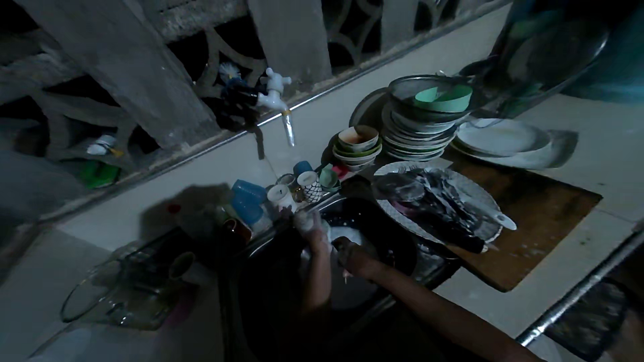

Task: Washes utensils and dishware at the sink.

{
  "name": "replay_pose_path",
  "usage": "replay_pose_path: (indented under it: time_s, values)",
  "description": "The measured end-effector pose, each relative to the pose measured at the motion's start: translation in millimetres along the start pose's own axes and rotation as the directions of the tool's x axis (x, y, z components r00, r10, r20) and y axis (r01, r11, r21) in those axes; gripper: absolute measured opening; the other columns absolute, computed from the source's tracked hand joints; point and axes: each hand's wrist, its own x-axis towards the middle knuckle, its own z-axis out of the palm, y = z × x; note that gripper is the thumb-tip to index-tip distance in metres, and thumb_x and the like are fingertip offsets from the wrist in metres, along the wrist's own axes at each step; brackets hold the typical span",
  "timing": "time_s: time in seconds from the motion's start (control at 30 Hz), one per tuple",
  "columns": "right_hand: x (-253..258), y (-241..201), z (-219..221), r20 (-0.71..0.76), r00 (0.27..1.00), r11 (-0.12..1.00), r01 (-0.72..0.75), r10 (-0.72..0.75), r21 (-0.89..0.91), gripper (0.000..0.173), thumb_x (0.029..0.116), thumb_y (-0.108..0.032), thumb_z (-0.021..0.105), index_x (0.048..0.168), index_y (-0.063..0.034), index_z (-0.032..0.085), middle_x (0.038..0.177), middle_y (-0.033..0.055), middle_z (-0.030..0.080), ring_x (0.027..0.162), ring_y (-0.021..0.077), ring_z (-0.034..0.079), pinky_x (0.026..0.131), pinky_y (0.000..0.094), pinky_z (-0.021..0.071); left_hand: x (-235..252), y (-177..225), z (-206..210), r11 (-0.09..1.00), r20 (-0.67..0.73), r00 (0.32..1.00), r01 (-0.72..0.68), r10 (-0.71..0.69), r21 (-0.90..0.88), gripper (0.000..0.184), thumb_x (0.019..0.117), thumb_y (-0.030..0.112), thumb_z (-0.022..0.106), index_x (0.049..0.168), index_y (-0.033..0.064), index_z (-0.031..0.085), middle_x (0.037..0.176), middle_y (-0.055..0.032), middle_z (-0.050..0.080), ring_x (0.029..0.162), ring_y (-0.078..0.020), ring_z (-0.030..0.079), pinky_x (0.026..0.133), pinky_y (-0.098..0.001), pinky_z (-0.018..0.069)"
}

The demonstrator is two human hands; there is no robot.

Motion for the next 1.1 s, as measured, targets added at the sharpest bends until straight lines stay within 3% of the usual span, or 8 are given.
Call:
replay_pose_path:
  time_s: [0.07,0.13,0.27,0.6,0.7,0.83,0.97,1.1]
  values:
    - [-1,-7,3,-0.113,0.991,0.998,0.069,-0.067,0.013,0.037,0.109,-0.011,0.042,0.142,0.0041,0.045,0.115,0.0218,0.062,0.096,0.0254,0.064,0.087,0.0401,0.0525,-12,13,6,0.958,0.056,0.99,-0.139,0.129,0.25,0.06,0.0968,0.006,0.068,0.145,-0.0147,0.038,0.137,-0.0328,0.053,0.122,-0.0339,0.055,0.107,-0.0418,0.045]
    - [-10,-14,3,-0.162,0.98,0.993,0.107,-0.114,-0.05,0.038,0.1087,-0.009,0.042,0.143,0.0069,0.045,0.127,0.0272,0.061,0.116,0.0328,0.062,0.102,0.0444,0.0476,-5,12,7,0.887,0.1,0.969,-0.247,0.226,0.389,0.055,0.0939,0.007,0.071,0.137,-0.0159,0.046,0.13,-0.0328,0.058,0.121,-0.0363,0.059,0.107,-0.0442,0.046]
    - [-23,-22,-5,-0.144,0.986,0.989,0.065,-0.084,-0.133,0.035,0.1084,-0.008,0.041,0.14,0.0041,0.05,0.126,0.0265,0.062,0.115,0.0351,0.062,0.101,0.0473,0.0476,12,25,-8,0.715,0.242,0.933,-0.36,0.266,0.599,0.043,0.091,0.006,0.073,0.127,-0.0132,0.06,0.123,-0.0315,0.065,0.12,-0.0395,0.062,0.108,-0.0495,0.0457]
    - [-26,-32,-7,-0.114,0.993,0.94,0.003,-0.045,-0.342,0.038,0.1105,-0.016,0.038,0.14,0.0058,0.05,0.131,0.0279,0.06,0.124,0.0394,0.06,0.106,0.0507,0.0457,16,20,-2,0.669,0.291,0.899,-0.439,0.328,0.6,0.033,0.099,0.011,0.063,0.121,-0.0136,0.063,0.115,-0.0317,0.068,0.114,-0.0421,0.065,0.104,-0.0517,0.048]
    - [-29,-29,-14,-0.116,0.992,0.961,0.004,-0.038,-0.278,0.036,0.1109,-0.018,0.039,0.134,0.0044,0.055,0.124,0.0255,0.063,0.116,0.0363,0.063,0.101,0.0497,0.0481,27,30,-15,0.575,0.37,0.893,-0.448,0.256,0.684,0.035,0.1018,0.015,0.06,0.13,-0.0068,0.062,0.129,-0.0276,0.065,0.125,-0.0406,0.061,0.111,-0.0522,0.0436]
    - [-24,-31,-17,-0.112,0.993,0.958,0.016,-0.05,-0.286,0.036,0.1108,-0.018,0.039,0.132,0.005,0.057,0.127,0.0259,0.062,0.121,0.0367,0.06,0.104,0.0504,0.0453,16,17,-12,0.478,0.477,0.77,-0.638,0.424,0.604,0.035,0.0916,0.016,0.073,0.115,-0.0096,0.07,0.119,-0.0327,0.066,0.113,-0.0475,0.065,0.101,-0.0581,0.0497]
    - [-27,-34,-13,-0.07,0.998,0.938,-0.015,-0.01,-0.346,0.036,0.109,-0.016,0.044,0.136,0.0046,0.055,0.131,0.0268,0.06,0.124,0.0388,0.059,0.106,0.0526,0.0448,21,18,-20,0.523,0.439,0.832,-0.555,0.34,0.646,0.038,0.0975,0.015,0.066,0.124,-0.0126,0.064,0.122,-0.0322,0.066,0.119,-0.0463,0.063,0.107,-0.0541,0.0468]
    - [-26,-24,-16,-0.111,0.993,0.995,0.018,-0.028,-0.098,0.034,0.111,-0.021,0.042,0.127,0.0016,0.062,0.11,0.019,0.065,0.097,0.0271,0.063,0.088,0.0427,0.0503,37,8,-21,0.946,0.118,0.976,-0.209,0.185,0.248,0.034,0.1052,0.008,0.054,0.13,-0.014,0.054,0.121,-0.028,0.064,0.111,-0.0304,0.064,0.1,-0.0414,0.0513]
